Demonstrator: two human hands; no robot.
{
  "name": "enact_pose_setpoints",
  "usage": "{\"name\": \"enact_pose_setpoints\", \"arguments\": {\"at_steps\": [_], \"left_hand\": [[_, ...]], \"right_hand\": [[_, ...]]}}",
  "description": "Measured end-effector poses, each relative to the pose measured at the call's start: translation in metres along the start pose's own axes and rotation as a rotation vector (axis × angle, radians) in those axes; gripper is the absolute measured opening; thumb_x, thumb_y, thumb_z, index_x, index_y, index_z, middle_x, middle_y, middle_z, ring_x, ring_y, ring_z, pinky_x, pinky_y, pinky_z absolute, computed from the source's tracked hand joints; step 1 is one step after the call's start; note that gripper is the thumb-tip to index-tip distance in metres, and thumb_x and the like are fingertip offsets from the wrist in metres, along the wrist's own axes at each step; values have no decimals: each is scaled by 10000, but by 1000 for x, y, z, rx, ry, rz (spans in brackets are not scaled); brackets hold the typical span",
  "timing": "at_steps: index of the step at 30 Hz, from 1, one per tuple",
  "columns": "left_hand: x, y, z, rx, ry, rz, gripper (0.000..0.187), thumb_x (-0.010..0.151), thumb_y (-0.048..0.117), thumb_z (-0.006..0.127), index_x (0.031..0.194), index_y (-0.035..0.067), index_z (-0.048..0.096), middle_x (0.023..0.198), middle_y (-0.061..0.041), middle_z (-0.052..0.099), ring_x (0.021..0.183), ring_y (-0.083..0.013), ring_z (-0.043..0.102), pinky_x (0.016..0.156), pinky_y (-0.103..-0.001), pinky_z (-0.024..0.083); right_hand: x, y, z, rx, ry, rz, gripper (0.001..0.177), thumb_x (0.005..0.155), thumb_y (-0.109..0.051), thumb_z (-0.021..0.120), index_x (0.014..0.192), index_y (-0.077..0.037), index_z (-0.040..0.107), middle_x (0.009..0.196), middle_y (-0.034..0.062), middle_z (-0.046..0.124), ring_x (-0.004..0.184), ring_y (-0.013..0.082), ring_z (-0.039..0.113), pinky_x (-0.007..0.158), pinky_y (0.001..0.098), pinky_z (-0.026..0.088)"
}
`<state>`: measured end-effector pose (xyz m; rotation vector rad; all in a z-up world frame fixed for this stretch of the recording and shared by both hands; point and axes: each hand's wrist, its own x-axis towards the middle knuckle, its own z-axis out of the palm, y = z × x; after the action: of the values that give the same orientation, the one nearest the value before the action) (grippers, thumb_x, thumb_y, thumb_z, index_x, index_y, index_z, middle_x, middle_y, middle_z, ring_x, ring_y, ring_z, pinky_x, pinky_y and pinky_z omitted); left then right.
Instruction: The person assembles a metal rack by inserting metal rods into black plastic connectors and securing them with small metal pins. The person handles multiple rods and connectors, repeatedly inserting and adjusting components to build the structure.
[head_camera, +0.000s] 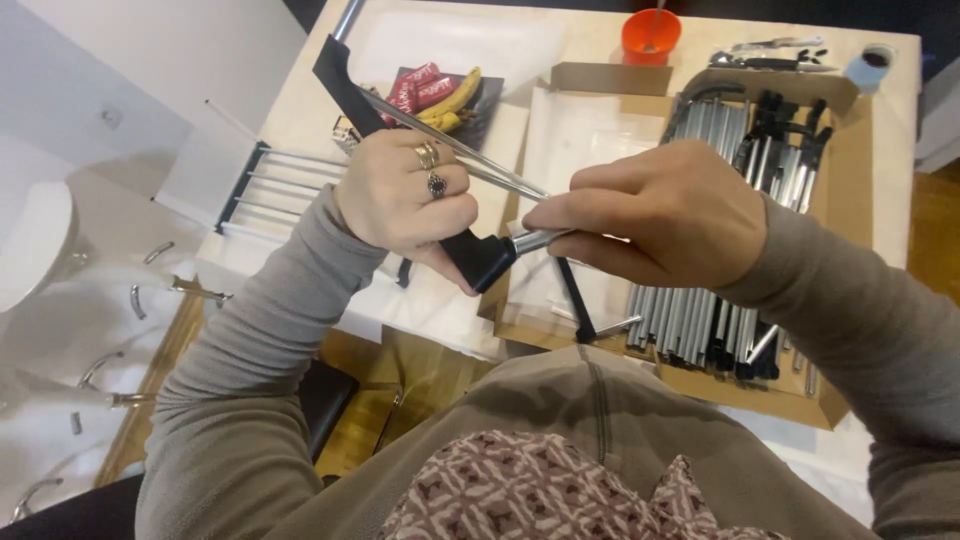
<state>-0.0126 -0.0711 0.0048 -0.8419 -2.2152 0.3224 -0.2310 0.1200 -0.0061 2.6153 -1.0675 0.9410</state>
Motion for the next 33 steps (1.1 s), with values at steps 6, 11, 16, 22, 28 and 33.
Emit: {"name": "enact_pose_setpoints", "arguments": {"at_steps": [6, 11, 16, 22, 28, 33], "left_hand": [[1, 10, -6, 24, -53, -4, 725, 990, 814, 476, 748, 131, 459, 645, 10, 386, 520, -131, 396, 491, -274, 322], [2, 15, 6, -46, -107, 67, 758, 967, 885, 385, 811, 152, 492, 686, 31, 439, 545, -116, 422, 503, -262, 320], [14, 21, 13, -68, -120, 63, 657, 1036, 770, 337, 808, 163, 439, 660, 38, 412, 509, -118, 380, 487, -277, 312], [16, 21, 15, -103, -159, 89, 775, 971, 906, 325, 834, 155, 460, 678, 19, 409, 514, -147, 421, 467, -303, 332], [19, 22, 6, 73, -280, 74, 843, 961, 958, 266, 984, 153, 513, 810, 7, 528, 696, -149, 527, 746, -336, 441], [-3, 69, -11, -140, -158, -592, 942, 955, 831, 312, 1552, 102, 324, 1602, -307, 369, 1544, -472, 357, 1321, -703, 249]], "right_hand": [[11, 1, -12, -134, -179, -112, 259, 1061, -345, 495, 1250, -207, 607, 705, -21, 537, 420, 170, 476, 286, 315, 361], [19, 0, -18, -281, -515, -430, 295, 947, 55, 593, 1216, -59, 548, 625, -28, 522, 382, 104, 482, 299, 223, 490], [9, -11, -15, -181, -605, -296, 46, 1039, -64, 560, 1055, -87, 523, 562, -10, 506, 384, 178, 538, 292, 321, 521], [4, -28, -7, 15, -698, -58, 148, 1057, -217, 583, 956, -115, 550, 528, -28, 513, 357, 149, 500, 275, 309, 477], [-16, -39, 3, 14, -414, 64, 200, 1041, -290, 621, 938, -121, 593, 543, -16, 551, 348, 167, 494, 251, 318, 423], [-26, -48, 10, -385, -204, 3, 291, 1100, -320, 629, 851, -185, 565, 555, -38, 488, 417, 128, 437, 340, 279, 413]]}}
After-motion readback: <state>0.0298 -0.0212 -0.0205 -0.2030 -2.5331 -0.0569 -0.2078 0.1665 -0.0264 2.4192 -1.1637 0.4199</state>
